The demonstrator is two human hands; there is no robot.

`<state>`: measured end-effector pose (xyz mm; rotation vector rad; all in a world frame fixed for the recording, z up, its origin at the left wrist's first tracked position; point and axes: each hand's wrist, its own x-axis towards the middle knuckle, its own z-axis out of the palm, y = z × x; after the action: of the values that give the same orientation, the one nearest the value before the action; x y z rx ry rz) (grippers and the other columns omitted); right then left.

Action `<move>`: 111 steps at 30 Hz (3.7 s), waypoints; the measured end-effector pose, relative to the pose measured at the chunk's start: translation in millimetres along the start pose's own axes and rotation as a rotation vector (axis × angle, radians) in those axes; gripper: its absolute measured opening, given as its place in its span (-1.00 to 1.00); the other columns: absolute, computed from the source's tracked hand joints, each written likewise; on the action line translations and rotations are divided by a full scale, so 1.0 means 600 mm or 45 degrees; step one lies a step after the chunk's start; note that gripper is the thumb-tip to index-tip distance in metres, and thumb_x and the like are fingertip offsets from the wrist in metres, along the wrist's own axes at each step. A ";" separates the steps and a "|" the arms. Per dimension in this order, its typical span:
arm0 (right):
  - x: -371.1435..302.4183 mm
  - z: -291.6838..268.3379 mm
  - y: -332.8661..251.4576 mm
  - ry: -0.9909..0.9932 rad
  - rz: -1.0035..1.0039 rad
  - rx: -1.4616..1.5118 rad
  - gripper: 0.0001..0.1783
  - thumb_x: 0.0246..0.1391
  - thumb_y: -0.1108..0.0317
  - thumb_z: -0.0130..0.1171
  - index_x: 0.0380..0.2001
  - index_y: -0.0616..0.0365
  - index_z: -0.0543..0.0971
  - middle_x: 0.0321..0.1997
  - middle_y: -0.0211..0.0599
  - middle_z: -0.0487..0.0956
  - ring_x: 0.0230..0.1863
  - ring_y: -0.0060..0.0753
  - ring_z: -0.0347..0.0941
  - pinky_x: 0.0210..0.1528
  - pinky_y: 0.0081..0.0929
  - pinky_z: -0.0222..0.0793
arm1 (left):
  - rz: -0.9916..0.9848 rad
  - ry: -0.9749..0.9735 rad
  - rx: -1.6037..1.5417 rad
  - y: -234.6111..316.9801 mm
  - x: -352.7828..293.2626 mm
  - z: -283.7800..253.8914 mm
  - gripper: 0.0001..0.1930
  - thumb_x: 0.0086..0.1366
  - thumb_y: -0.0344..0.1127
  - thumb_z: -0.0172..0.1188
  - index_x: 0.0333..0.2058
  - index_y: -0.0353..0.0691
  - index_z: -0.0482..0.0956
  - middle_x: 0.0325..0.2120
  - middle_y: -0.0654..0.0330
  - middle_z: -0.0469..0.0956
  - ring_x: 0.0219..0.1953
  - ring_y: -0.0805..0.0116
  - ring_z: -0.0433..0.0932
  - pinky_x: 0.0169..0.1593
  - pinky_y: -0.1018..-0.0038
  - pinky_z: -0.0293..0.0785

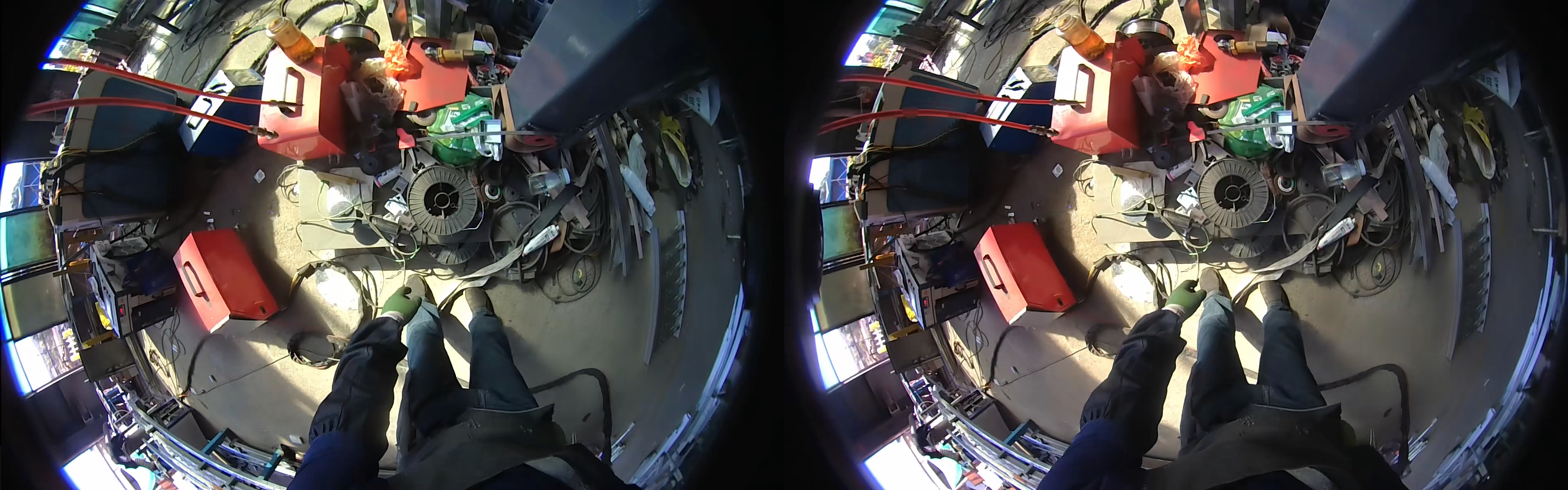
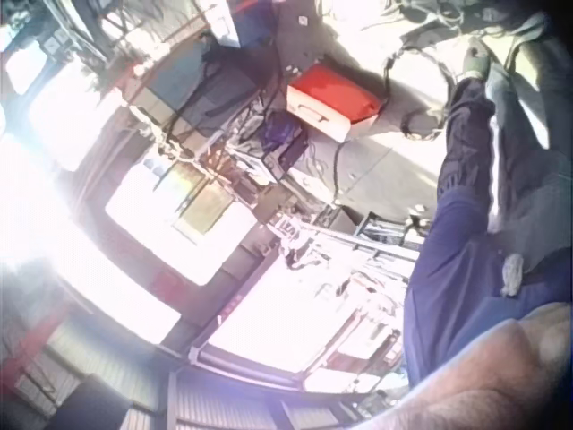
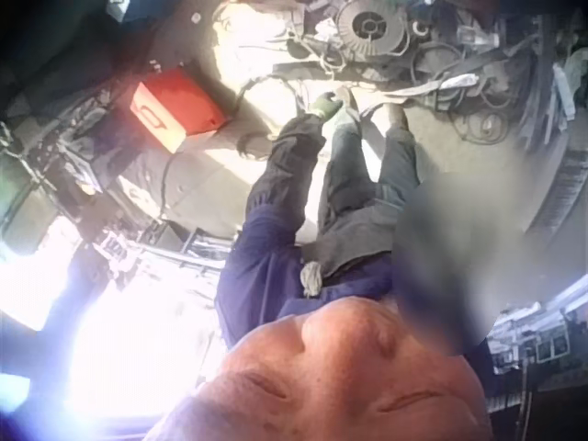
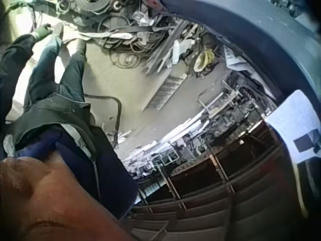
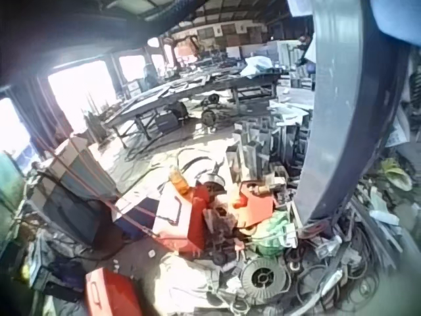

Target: The person welds joints on a metal frame using a handheld welding torch, then adjusts a control panel and uses a grinding tool on a metal piece. The person repeatedly positions and welds sections of the frame, then moves to grind a separate metal component.

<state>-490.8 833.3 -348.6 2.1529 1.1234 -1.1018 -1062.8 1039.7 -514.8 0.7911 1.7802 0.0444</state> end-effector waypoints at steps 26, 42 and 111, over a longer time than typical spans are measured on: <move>-0.140 0.099 -0.009 -0.092 0.627 0.126 -0.70 0.33 0.18 0.15 -0.13 0.11 0.76 -0.14 0.09 0.74 0.00 0.31 0.64 0.10 0.08 0.55 | -0.430 0.613 -2.201 0.016 0.514 0.005 -0.50 0.42 0.43 0.23 -0.20 0.11 0.60 -0.49 0.40 0.53 -0.42 0.35 0.47 -0.22 0.26 0.41; 0.164 -0.122 -0.445 0.142 -0.380 0.305 -0.57 0.37 0.10 0.16 -0.02 0.30 0.68 -0.01 0.31 0.67 0.07 0.37 0.60 0.09 -0.04 0.51 | -0.269 -0.429 -2.128 0.067 -0.039 -0.143 -0.32 0.50 0.39 0.10 -0.21 -0.26 0.62 -0.82 0.53 0.10 -0.81 0.48 0.10 -0.41 0.36 0.39; -0.279 -0.382 -0.944 -0.367 -1.708 1.404 -0.36 0.17 0.37 0.59 0.27 0.20 0.54 0.15 -0.33 0.65 0.08 -0.42 0.58 0.19 -0.41 0.54 | 0.804 0.606 -2.859 0.088 -0.291 -0.317 -0.86 0.61 -0.29 0.17 0.02 -0.14 0.59 -0.49 0.33 0.44 -0.41 0.40 0.44 -0.18 0.36 0.49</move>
<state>-919.1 1231.1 -103.7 1.4133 2.1853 -3.0294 -1176.1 1054.6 -277.1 -0.4769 0.7376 2.2443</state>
